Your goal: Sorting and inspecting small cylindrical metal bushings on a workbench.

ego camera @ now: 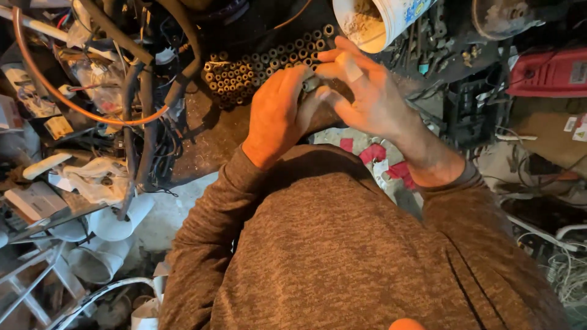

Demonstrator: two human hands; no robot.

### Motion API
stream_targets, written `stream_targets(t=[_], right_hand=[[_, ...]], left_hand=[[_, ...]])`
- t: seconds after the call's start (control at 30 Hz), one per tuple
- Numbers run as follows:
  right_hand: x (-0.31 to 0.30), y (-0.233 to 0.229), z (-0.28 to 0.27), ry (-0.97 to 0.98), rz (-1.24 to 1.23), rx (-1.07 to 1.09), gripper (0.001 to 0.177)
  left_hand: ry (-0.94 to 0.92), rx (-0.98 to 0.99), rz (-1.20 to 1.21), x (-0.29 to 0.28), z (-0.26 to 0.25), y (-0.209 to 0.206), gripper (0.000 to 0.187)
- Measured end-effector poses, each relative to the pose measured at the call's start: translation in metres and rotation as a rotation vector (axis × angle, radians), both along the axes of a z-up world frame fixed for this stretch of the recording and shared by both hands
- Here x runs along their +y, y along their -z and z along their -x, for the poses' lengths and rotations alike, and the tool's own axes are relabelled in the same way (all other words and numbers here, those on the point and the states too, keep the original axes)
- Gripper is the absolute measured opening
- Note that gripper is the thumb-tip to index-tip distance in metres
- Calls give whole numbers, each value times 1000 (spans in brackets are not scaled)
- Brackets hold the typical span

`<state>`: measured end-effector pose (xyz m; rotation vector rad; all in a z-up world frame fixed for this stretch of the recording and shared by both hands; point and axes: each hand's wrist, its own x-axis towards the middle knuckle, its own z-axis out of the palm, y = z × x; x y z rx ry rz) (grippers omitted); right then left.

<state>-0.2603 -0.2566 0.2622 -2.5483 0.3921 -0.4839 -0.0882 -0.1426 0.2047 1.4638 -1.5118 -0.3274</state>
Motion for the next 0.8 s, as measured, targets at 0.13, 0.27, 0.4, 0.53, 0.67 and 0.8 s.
stream_targets(t=[0.13, 0.27, 0.4, 0.53, 0.67, 0.8], right_hand=[[6, 22, 11, 44, -255, 12, 41], [22, 50, 18, 61, -645, -120, 37], [38, 46, 5, 181, -774, -356, 24], [51, 26, -20, 379, -560, -189, 25], [61, 32, -31, 402, -415, -348, 21], [57, 47, -34, 238, -262, -566, 13]], left_hand=[[92, 204, 43, 9, -7, 7, 38], [297, 396, 35, 17, -19, 4, 35], [367, 326, 88, 21, -21, 5, 41], [278, 347, -20, 24, -7, 23, 43], [160, 220, 146, 27, 1, 21, 42], [59, 115, 155, 28, 7, 20, 27]])
